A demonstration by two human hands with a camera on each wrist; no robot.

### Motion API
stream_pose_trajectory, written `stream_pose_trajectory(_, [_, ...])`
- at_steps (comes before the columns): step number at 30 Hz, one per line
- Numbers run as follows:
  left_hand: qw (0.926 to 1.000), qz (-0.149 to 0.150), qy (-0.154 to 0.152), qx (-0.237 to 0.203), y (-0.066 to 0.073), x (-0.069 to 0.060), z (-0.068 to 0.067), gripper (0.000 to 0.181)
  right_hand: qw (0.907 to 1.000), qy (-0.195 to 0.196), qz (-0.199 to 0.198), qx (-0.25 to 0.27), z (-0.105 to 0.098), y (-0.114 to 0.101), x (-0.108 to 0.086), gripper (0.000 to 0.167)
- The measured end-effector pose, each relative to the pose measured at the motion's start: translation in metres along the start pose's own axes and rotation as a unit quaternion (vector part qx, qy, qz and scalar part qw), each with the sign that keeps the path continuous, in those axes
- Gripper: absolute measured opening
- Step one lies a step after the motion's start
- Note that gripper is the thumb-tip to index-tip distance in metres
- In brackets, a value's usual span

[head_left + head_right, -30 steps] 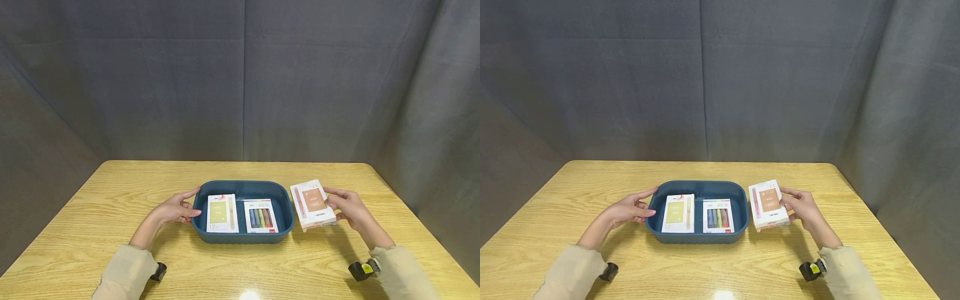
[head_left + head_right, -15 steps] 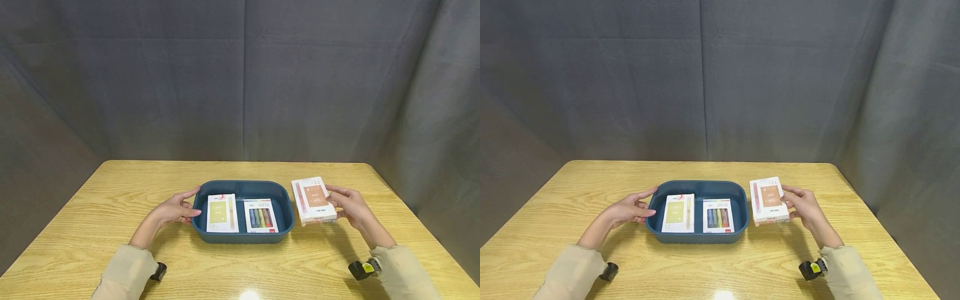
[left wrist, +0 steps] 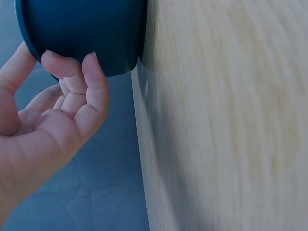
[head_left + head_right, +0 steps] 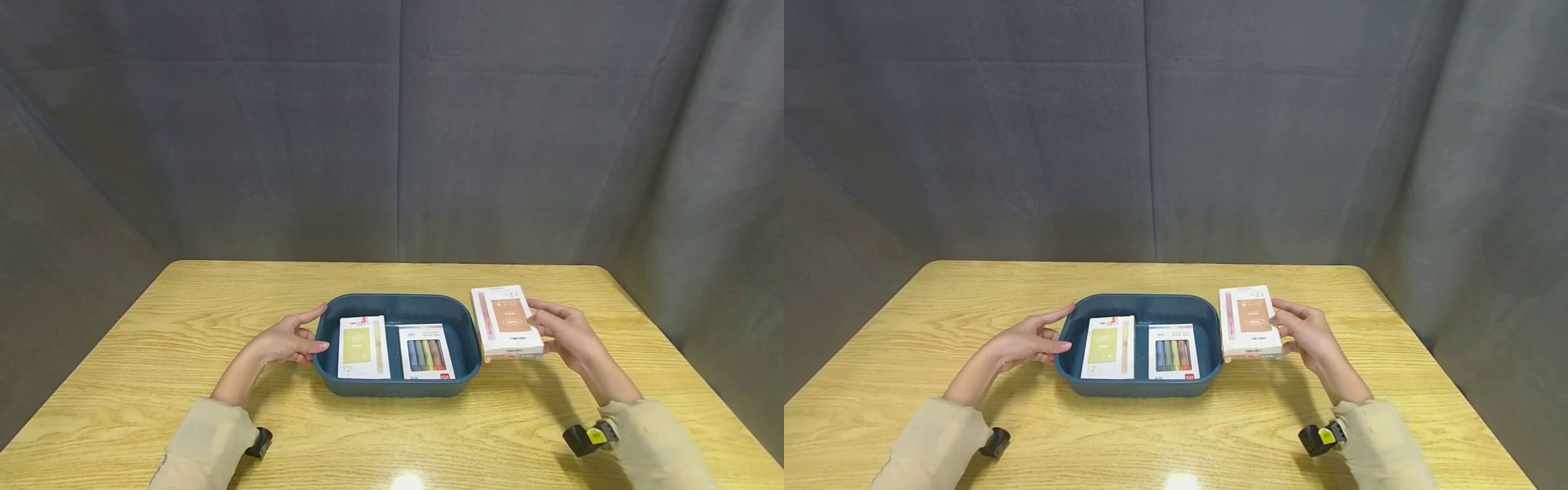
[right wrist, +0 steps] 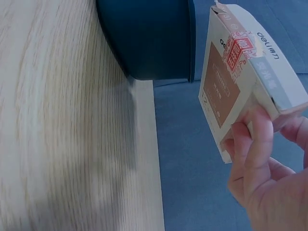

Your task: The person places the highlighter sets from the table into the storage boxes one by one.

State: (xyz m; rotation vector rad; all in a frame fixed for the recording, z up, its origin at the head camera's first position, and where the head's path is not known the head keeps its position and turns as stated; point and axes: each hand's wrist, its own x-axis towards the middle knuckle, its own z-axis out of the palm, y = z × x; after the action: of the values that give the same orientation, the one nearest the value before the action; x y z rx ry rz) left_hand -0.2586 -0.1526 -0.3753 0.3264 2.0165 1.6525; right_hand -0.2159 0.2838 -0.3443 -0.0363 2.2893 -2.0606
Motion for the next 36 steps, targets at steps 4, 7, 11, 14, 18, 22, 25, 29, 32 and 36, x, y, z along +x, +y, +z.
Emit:
stream_pose_trajectory(4, [1.0,-0.002,0.002,-0.003,0.001,0.0,0.0,0.08,0.9998,-0.009,-0.002,0.018,0.005,-0.001,0.001,0.054])
stream_pose_trajectory(7, [1.0,0.0,0.002,-0.002,0.001,0.0,-0.001,0.08,0.9998,-0.012,-0.003,0.018,0.008,-0.001,0.002,0.053])
stream_pose_trajectory(11, [1.0,0.002,0.001,0.001,0.001,0.0,-0.001,0.08,0.9999,-0.011,-0.001,0.01,0.013,-0.001,0.003,0.053])
stream_pose_trajectory(14, [1.0,0.001,0.002,0.002,0.001,0.0,0.0,0.081,0.9999,-0.013,-0.001,0.01,0.016,-0.001,0.003,0.053])
stream_pose_trajectory(18, [1.0,0.001,0.001,0.003,0.001,0.0,0.0,0.08,0.9998,-0.016,-0.003,0.014,0.021,-0.002,0.005,0.054])
stream_pose_trajectory(22, [1.0,0.003,0.0,0.004,0.001,0.0,0.0,0.08,0.9998,-0.017,-0.007,0.009,0.025,-0.002,0.006,0.053])
stream_pose_trajectory(25, [1.0,0.005,-0.002,0.004,0.001,0.0,-0.001,0.081,0.9997,-0.022,-0.006,0.008,0.029,-0.002,0.007,0.053])
stream_pose_trajectory(29, [1.0,0.007,-0.007,0.002,0.0,0.0,-0.002,0.081,0.9994,-0.03,-0.002,0.015,0.033,-0.002,0.008,0.054])
stream_pose_trajectory(32, [0.9999,0.007,-0.008,0.001,0.0,0.0,-0.002,0.081,0.9993,-0.034,-0.001,0.018,0.036,-0.003,0.008,0.056])
stream_pose_trajectory(36, [1.0,0.005,-0.005,0.0,-0.001,0.001,-0.002,0.08,0.9988,-0.043,-0.001,0.021,0.04,-0.003,0.009,0.056])
